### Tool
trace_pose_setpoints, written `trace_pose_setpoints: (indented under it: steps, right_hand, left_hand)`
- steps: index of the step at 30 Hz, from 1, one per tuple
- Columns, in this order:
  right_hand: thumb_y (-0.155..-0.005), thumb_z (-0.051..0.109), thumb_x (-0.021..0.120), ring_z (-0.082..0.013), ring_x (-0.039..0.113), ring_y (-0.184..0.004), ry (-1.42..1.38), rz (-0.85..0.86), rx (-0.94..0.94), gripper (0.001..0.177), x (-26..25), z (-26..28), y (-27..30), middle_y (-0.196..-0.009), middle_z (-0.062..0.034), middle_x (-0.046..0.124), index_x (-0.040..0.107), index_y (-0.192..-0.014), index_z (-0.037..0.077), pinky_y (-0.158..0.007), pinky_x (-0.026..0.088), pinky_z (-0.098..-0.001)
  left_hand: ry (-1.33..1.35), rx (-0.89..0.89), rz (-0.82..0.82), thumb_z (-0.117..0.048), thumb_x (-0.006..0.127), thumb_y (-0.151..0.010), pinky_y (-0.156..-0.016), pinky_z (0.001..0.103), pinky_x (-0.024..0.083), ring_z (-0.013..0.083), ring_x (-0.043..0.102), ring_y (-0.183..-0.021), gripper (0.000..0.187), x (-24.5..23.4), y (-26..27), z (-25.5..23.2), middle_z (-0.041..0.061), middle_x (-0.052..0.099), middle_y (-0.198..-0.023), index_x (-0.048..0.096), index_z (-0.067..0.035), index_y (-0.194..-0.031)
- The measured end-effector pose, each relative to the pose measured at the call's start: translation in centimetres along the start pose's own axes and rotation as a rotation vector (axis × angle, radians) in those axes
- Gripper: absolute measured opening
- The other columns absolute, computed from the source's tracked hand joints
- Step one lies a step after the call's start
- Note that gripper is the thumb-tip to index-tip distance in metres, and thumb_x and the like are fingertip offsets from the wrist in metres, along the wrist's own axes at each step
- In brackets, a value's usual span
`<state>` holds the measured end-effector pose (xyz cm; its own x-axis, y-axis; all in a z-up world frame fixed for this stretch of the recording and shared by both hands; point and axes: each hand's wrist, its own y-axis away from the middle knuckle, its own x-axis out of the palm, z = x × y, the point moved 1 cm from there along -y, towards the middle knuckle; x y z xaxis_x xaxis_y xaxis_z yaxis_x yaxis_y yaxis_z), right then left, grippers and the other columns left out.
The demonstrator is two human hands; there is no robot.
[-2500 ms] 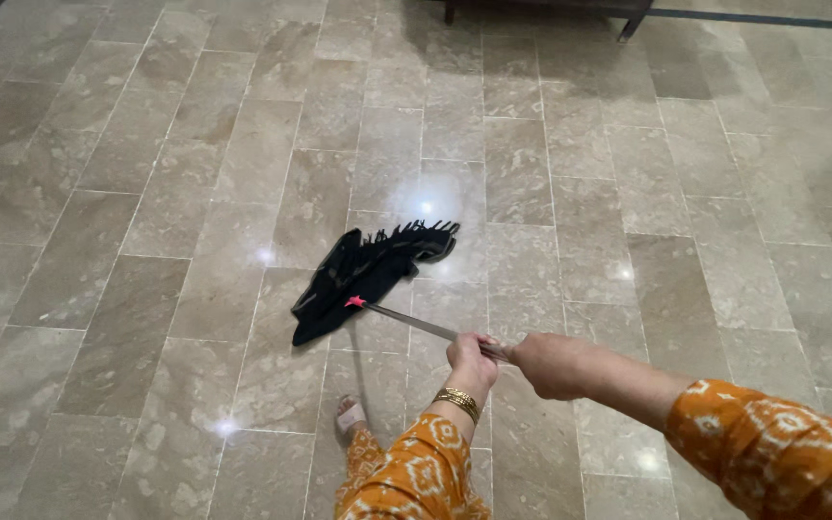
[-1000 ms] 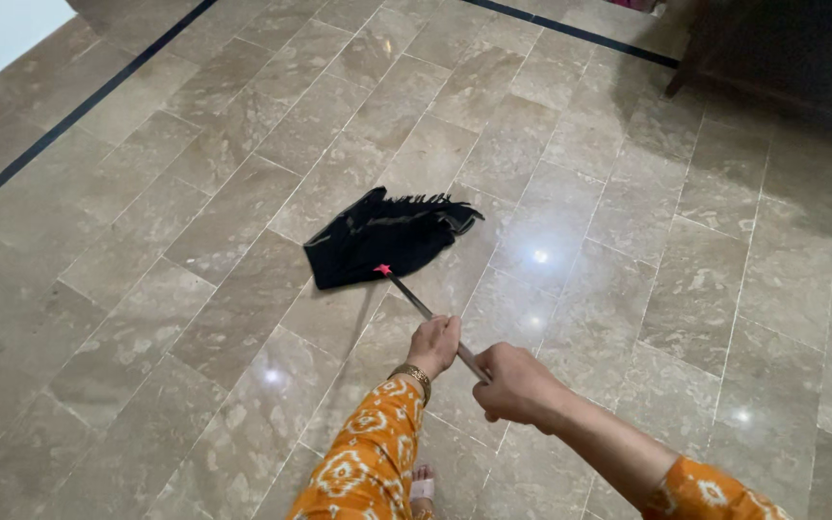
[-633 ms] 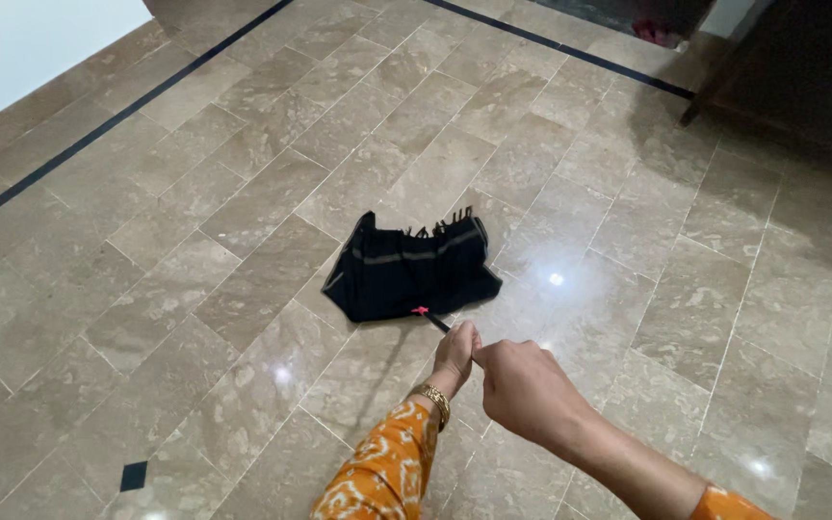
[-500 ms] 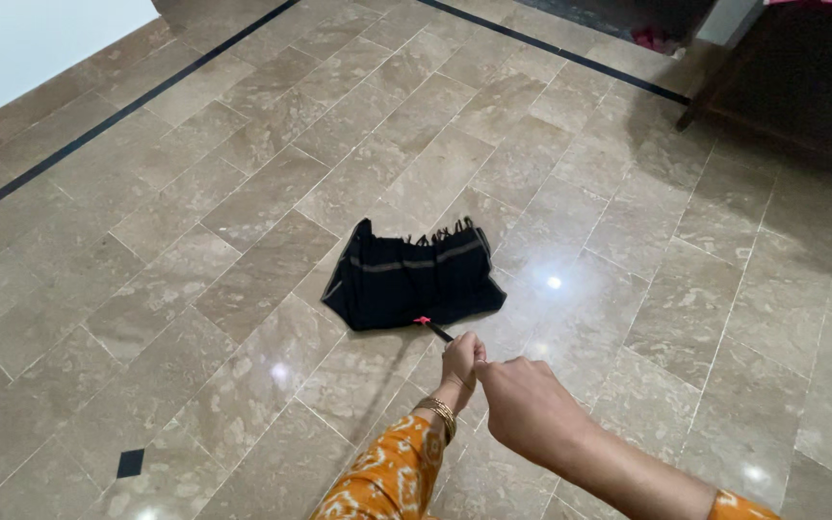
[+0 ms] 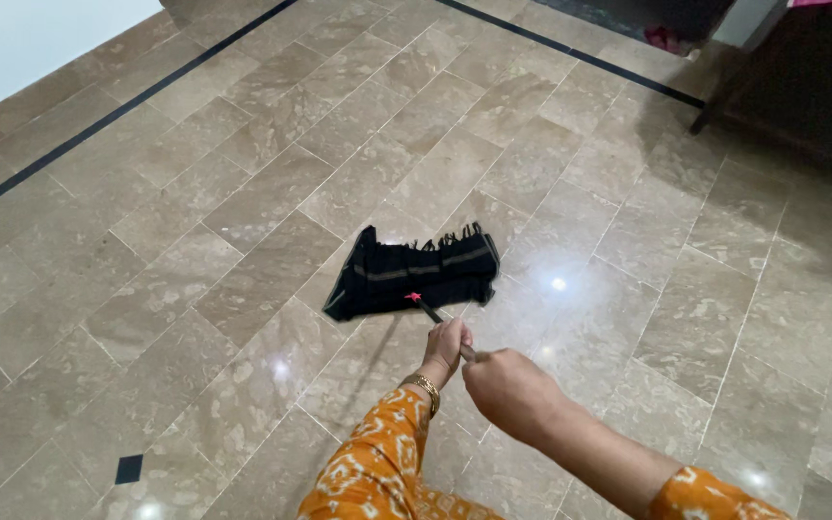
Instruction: The person uses a long-handled tool with a black cloth attached to clean the floor, moving the cloth across the tiles and into the corners of the room.
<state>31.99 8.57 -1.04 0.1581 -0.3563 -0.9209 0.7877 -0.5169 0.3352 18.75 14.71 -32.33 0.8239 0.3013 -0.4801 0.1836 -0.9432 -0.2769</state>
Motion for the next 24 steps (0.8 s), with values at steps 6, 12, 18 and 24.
trace_pose_setpoints:
  steps: [6, 12, 18, 24]
  right_hand:
    - [-0.079, 0.000, 0.060, -0.0360, 0.071, -0.069, 0.125, -0.138, -0.117, 0.012, -4.3, -2.8, -9.6, -0.076, -0.0183, 0.069, 0.062, -0.090, -0.005, -0.061, 0.058, -0.0443]
    - [-0.075, 0.003, 0.063, -0.0322, 0.071, -0.072, 0.182, -0.194, -0.299, 0.007, -2.5, -4.0, -17.9, -0.086, -0.0191, 0.068, 0.063, -0.081, -0.001, -0.065, 0.059, -0.0397]
    - [-0.077, 0.006, 0.064, -0.0307, 0.070, -0.079, 0.177, -0.167, -0.318, 0.010, 0.3, -3.3, -27.4, -0.095, -0.0239, 0.065, 0.062, -0.081, -0.003, -0.065, 0.059, -0.0391]
    - [-0.076, 0.005, 0.063, -0.0304, 0.071, -0.084, 0.100, -0.240, -0.266, 0.009, -2.5, -6.6, -36.8, -0.110, -0.0216, 0.068, 0.064, -0.083, -0.001, -0.068, 0.059, -0.0380]
  left_hand:
    - [0.871, -0.577, -0.073, -0.024, 0.047, -0.093, -0.068, 0.041, 0.043, 0.0222, 0.055, -0.070, 0.032, -1.5, -9.7, 5.0, 0.011, 0.060, -0.073, 0.059, -0.002, -0.073]
    - [0.246, -0.589, 0.194, -0.035, 0.045, -0.088, -0.079, 0.039, 0.048, 0.0303, 0.062, -0.084, 0.039, -9.1, -14.7, 7.0, 0.016, 0.065, -0.086, 0.062, -0.002, -0.075]
    - [0.118, -0.428, 0.142, -0.035, 0.043, -0.089, -0.085, 0.044, 0.048, 0.0390, 0.061, -0.094, 0.036, -12.9, -18.8, 15.2, 0.020, 0.067, -0.101, 0.062, -0.004, -0.088]
    - [0.159, -0.536, 0.038, -0.036, 0.042, -0.090, -0.091, 0.045, 0.047, 0.0425, 0.060, -0.102, 0.040, -14.8, -27.3, 20.4, 0.022, 0.067, -0.105, 0.064, -0.002, -0.093]
